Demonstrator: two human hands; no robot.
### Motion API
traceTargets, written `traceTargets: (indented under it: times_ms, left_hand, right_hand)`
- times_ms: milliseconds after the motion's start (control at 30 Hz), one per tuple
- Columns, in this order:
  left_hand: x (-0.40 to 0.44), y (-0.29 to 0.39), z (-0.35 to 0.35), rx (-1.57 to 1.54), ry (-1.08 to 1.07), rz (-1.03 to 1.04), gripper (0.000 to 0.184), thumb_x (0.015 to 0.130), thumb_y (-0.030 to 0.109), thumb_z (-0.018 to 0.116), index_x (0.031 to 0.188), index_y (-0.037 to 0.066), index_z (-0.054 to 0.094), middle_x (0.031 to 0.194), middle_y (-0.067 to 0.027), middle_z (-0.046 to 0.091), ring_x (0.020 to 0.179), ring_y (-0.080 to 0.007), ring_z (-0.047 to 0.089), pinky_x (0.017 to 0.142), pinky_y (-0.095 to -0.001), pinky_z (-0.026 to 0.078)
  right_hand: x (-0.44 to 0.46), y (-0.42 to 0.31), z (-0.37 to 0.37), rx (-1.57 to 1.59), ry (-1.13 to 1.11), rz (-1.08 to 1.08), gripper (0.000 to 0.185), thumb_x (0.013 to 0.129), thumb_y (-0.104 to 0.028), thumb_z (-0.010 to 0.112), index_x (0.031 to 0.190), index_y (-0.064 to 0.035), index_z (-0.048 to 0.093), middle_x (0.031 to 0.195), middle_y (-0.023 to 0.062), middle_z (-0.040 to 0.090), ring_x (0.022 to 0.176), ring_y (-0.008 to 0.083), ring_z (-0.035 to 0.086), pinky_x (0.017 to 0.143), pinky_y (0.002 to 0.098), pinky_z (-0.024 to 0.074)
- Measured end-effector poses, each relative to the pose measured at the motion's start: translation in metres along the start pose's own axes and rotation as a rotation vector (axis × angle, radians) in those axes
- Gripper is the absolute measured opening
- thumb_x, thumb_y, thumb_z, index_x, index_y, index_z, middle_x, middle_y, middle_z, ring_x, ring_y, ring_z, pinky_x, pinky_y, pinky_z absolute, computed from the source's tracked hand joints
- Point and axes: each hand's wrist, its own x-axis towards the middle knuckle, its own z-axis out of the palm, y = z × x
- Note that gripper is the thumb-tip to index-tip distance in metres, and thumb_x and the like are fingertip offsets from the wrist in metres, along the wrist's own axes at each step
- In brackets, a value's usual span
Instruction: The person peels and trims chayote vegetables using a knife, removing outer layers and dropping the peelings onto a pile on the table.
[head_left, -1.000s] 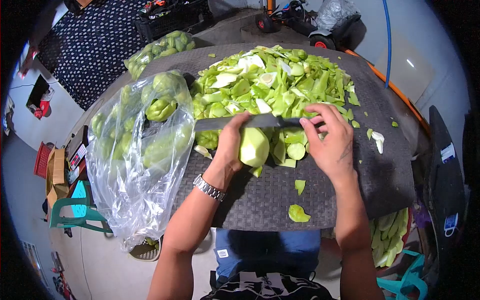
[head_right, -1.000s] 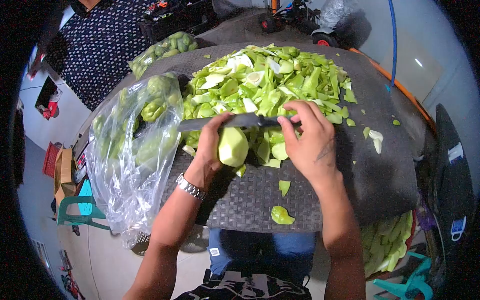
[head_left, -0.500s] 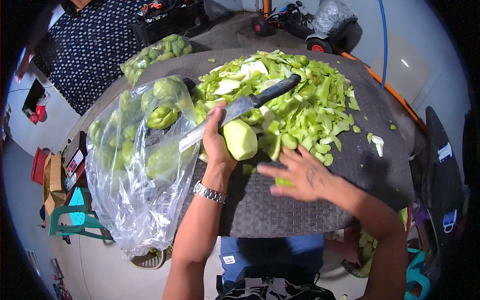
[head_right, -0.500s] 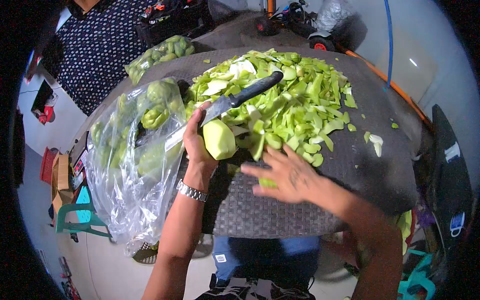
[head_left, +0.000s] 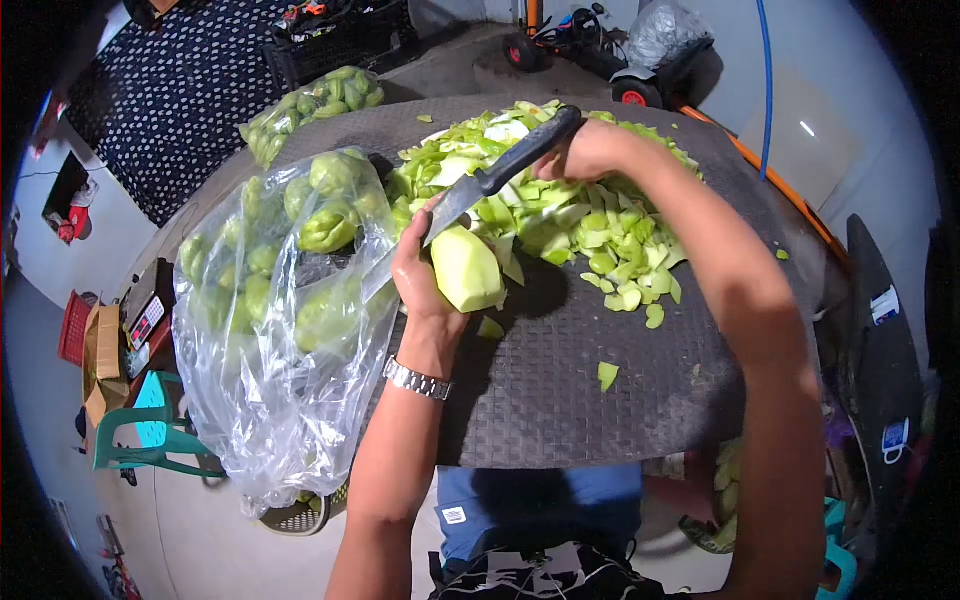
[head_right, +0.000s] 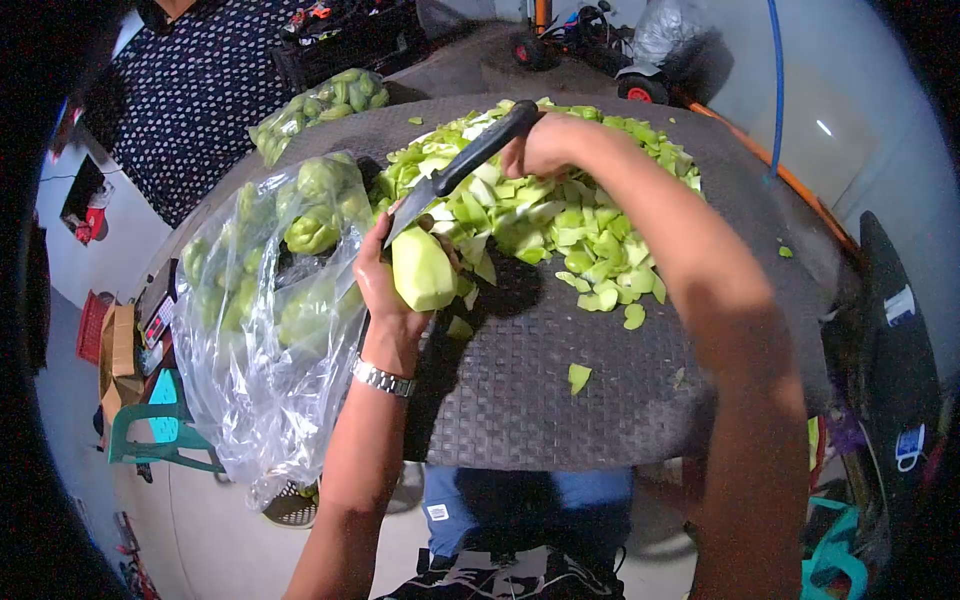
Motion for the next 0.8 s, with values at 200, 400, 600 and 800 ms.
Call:
traceTargets:
  times_ms: [200, 400, 600, 800]
  left_hand:
    - [-0.005, 0.0, 0.009, 0.108, -0.04, -0.047, 0.038, 0.104, 0.031, 0.055, 0.132, 0.006, 0.059, 0.103, -0.0127, 0.07, 0.082, -0.0256, 0.071, 0.072, -0.0398, 0.061]
    - [-0.026, -0.027, 0.021, 0.455, -0.221, -0.263, 0.035, 0.104, 0.029, 0.057, 0.132, 0.008, 0.059, 0.11, -0.0087, 0.067, 0.091, -0.0184, 0.068, 0.08, -0.0314, 0.056]
    - [-0.041, -0.029, 0.031, 0.093, -0.17, -0.626, 0.062, 0.098, 0.062, 0.06, 0.117, 0.003, 0.063, 0.096, -0.0141, 0.069, 0.08, -0.0259, 0.069, 0.069, -0.0397, 0.06]
    - [-0.055, -0.04, 0.038, -0.385, 0.122, -0.585, 0.033, 0.095, 0.031, 0.071, 0.108, 0.002, 0.06, 0.095, -0.0133, 0.064, 0.09, -0.027, 0.065, 0.077, -0.0399, 0.058]
  right_hand:
    - [-0.091, 0.0, 0.0, 0.3, 0.723, 0.178, 0.016, 0.083, -0.001, 0.066, 0.097, -0.0066, 0.069, 0.097, 0.0105, 0.074, 0.095, 0.0266, 0.072, 0.086, 0.0404, 0.0564]
    - [-0.165, -0.047, 0.08, 0.027, 0.665, -0.265, 0.076, 0.077, -0.005, 0.075, 0.148, -0.0136, 0.048, 0.13, 0.0199, 0.064, 0.122, 0.0356, 0.064, 0.102, 0.0446, 0.0517]
    - [-0.16, -0.036, 0.101, 0.417, 0.42, 0.182, 0.035, 0.092, -0.017, 0.073, 0.123, -0.0049, 0.061, 0.09, 0.0224, 0.072, 0.086, 0.0386, 0.073, 0.076, 0.0449, 0.0558]
    - [-0.193, -0.038, 0.107, 0.814, 0.602, 0.205, 0.044, 0.1, -0.041, 0.068, 0.109, 0.0018, 0.061, 0.102, 0.0235, 0.07, 0.096, 0.0376, 0.068, 0.085, 0.0455, 0.0511]
